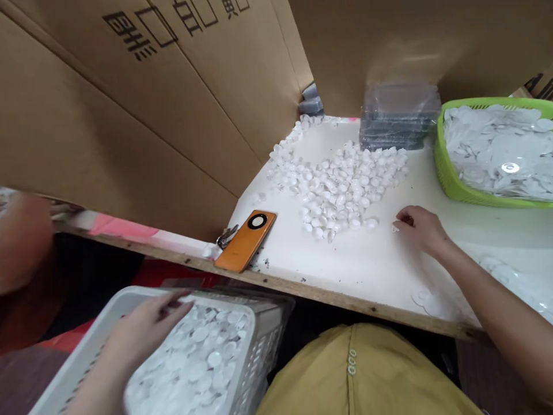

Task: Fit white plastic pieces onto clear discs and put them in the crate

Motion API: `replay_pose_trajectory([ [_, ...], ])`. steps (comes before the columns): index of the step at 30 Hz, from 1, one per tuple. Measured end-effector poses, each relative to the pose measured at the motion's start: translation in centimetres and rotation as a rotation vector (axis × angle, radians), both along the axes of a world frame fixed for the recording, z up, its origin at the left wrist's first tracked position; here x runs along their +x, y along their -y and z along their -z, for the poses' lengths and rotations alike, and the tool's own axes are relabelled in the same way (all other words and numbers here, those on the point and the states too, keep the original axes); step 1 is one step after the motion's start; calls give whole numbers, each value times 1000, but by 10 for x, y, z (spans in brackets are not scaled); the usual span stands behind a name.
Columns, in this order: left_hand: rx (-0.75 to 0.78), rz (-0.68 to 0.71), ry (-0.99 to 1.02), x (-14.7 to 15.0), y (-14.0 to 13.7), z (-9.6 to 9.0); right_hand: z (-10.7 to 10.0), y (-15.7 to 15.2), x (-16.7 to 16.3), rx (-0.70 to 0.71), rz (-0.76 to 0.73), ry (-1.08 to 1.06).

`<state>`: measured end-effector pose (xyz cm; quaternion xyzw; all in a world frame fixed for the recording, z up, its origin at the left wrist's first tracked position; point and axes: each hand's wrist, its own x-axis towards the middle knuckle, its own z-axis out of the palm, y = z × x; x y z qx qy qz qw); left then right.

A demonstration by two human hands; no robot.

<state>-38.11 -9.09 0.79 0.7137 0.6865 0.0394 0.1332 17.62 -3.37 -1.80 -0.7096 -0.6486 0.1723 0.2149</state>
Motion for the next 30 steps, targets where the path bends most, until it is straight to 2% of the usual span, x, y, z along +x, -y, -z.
replay_pose_trajectory([
  [1,34,-30,-14,34,-10,-7,2,11,-8,32,-34,-22],
  [3,47,61,126,103,-28,-16,6,31,-23,93,-86,-16],
  [7,32,358,461,221,-37,-6,8,55,-34,83,-104,-106],
  [10,-13,535,593,280,-29,9,4,64,-35,63,-96,-247],
  [13,-25,585,615,318,-28,19,2,67,-43,30,-83,-439],
  [16,-26,650,525,336,-35,25,0,70,-50,24,-114,-476],
  [19,31,687,414,334,-44,30,-7,80,-39,49,-160,-264],
  [21,69,696,398,328,-48,33,-13,91,-22,-24,-186,-103],
  [25,-12,714,561,319,-52,39,-18,114,4,-268,-272,159],
  [27,-75,737,631,317,-52,41,-18,118,7,-313,-297,204],
  [30,-105,741,650,317,-50,42,-20,112,-2,-292,-267,105],
])
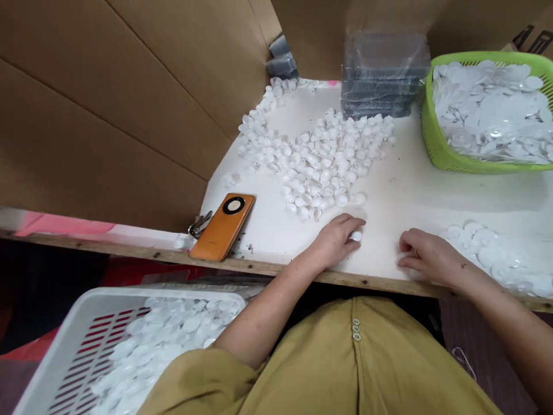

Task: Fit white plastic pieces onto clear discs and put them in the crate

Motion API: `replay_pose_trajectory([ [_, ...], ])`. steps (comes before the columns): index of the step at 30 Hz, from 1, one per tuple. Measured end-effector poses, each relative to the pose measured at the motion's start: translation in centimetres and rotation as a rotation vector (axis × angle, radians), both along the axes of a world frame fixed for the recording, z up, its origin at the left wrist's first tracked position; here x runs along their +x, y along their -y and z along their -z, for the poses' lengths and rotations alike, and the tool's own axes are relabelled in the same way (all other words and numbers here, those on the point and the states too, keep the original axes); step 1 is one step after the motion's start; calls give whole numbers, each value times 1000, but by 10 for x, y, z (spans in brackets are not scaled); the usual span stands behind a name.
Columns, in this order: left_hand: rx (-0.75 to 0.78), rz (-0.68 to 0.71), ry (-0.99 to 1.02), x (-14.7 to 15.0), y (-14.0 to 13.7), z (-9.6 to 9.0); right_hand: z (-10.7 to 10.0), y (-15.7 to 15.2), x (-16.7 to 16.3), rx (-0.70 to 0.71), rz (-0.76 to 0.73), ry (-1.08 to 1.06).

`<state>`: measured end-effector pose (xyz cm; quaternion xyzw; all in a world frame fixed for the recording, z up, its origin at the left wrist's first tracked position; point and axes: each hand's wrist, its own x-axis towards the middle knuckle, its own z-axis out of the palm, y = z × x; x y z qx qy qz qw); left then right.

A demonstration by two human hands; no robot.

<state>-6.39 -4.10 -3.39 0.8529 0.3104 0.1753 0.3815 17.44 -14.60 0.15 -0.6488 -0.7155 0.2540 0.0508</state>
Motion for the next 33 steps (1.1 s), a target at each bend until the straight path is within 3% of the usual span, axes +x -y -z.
replay_pose_trajectory([
  [5,15,-17,-69,2,2,-1,-4,-23,-30,266,137,-336],
  [7,31,-27,-115,3,2,-1,-1,-29,-42,296,157,-461],
  [11,57,13,-152,3,1,-1,14,-33,-55,206,334,-646],
  [15,62,41,-165,2,-2,-4,22,-35,-54,24,545,-736],
  [19,74,46,-172,3,-4,-7,19,-41,-55,-65,520,-755],
  [22,86,37,-173,4,-4,-7,17,-46,-57,-48,439,-656],
  [25,85,38,-163,4,-4,-7,15,-53,-58,-141,354,-585],
  [30,75,45,-170,4,-5,-7,9,-60,-59,-302,466,-566],
  [33,60,26,-155,4,-6,-6,7,-61,-61,-334,439,-587],
])
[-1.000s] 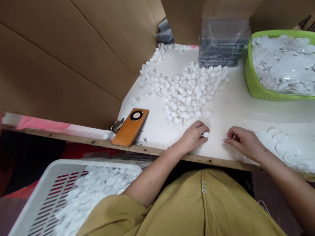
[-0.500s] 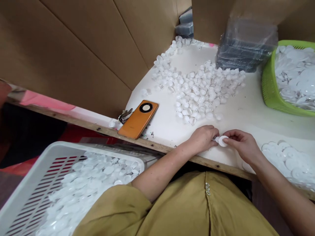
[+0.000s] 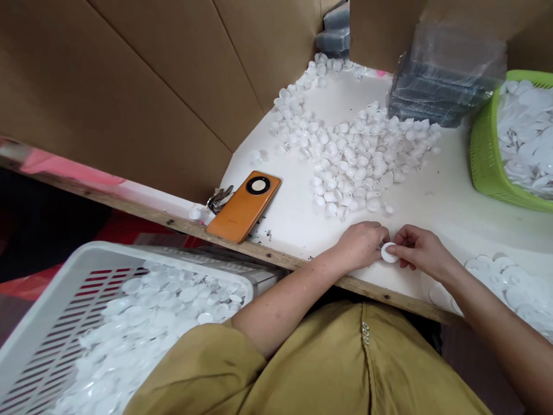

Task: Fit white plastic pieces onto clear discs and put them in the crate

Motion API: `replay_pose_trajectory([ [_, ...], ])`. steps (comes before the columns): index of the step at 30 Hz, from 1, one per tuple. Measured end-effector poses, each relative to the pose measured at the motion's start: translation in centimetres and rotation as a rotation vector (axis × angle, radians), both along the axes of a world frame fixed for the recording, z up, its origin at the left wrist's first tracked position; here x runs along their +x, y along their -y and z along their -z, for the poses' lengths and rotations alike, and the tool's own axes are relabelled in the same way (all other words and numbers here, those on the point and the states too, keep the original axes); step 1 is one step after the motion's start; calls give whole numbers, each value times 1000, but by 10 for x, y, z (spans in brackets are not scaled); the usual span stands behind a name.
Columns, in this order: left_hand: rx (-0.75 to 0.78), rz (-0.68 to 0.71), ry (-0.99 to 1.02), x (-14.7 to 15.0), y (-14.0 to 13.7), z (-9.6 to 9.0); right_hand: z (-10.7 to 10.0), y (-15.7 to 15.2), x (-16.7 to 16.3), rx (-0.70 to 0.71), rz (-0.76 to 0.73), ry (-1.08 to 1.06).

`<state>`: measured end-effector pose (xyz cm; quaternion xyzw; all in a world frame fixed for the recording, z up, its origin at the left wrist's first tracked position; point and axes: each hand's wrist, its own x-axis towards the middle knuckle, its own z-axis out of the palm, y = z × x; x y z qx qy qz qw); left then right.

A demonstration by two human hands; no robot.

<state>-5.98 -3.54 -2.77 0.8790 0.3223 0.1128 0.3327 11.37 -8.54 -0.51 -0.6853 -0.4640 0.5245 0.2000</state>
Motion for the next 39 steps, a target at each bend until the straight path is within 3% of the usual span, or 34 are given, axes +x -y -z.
replay_pose_trajectory([
  [13,-37,17,-47,0,-2,-6,2,-2,-3,-21,26,-36],
  [20,-54,33,-56,-1,-4,-9,3,2,3,46,-86,63],
  [27,-175,47,-17,-5,-7,-14,-6,-11,3,-92,-167,112],
  [39,-209,99,-293,13,-21,-26,1,-22,5,-225,-169,23],
])
